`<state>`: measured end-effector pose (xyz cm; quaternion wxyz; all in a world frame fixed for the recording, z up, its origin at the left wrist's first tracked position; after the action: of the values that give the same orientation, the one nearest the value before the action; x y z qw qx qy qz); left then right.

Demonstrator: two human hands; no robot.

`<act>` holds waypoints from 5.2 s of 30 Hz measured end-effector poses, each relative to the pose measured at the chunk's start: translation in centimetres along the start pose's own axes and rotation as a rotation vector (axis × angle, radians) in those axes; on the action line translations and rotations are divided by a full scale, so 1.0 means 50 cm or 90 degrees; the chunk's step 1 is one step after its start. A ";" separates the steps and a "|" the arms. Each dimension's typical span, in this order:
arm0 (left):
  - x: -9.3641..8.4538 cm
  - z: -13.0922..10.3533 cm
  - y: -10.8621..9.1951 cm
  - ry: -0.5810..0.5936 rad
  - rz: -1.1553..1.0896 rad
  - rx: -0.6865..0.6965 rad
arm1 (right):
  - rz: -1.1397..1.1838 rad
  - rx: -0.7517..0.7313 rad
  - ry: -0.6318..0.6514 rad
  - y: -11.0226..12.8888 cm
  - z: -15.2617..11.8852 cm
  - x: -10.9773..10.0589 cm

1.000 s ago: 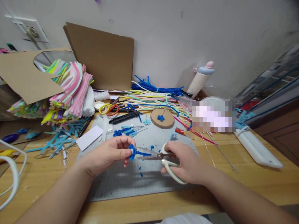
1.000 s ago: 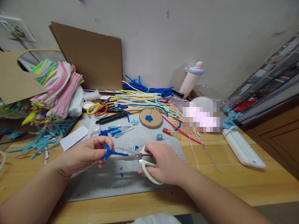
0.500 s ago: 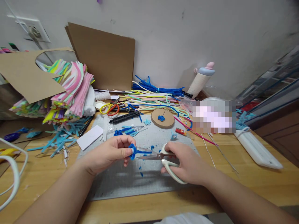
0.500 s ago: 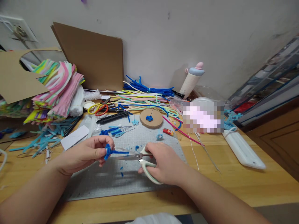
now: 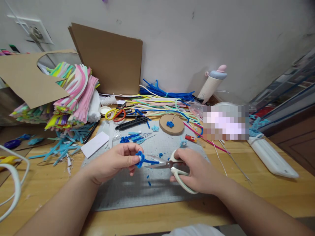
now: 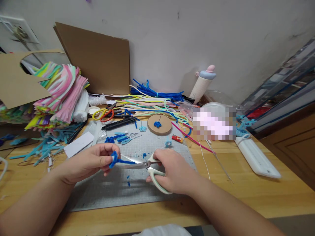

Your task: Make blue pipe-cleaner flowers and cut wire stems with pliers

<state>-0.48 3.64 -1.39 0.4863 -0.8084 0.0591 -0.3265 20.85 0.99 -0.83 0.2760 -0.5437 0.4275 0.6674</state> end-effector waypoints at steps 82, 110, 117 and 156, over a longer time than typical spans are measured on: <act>-0.013 0.003 0.001 0.011 0.028 0.024 | -0.059 0.016 -0.002 -0.002 -0.002 -0.008; -0.010 0.004 -0.001 0.035 0.056 0.036 | -0.058 -0.006 -0.018 -0.005 -0.003 0.002; -0.009 0.001 -0.005 0.045 0.033 0.039 | -0.037 -0.010 -0.038 -0.006 -0.004 0.000; -0.016 0.005 0.004 -0.003 -0.140 0.002 | -0.196 -0.018 -0.085 -0.008 -0.001 -0.010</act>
<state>-0.91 4.08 -2.01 0.4487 -0.8101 -0.0319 -0.3760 21.35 1.19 -0.45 0.3948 -0.5613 0.3104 0.6578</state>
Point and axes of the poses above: each hand's wrist, its own z-axis towards the middle knuckle, its own x-axis out of the palm, y = z × x, the point moved 5 cm from there along z, towards the middle knuckle, and after that the axes turned 13 degrees about -z, right-handed, at the moved point
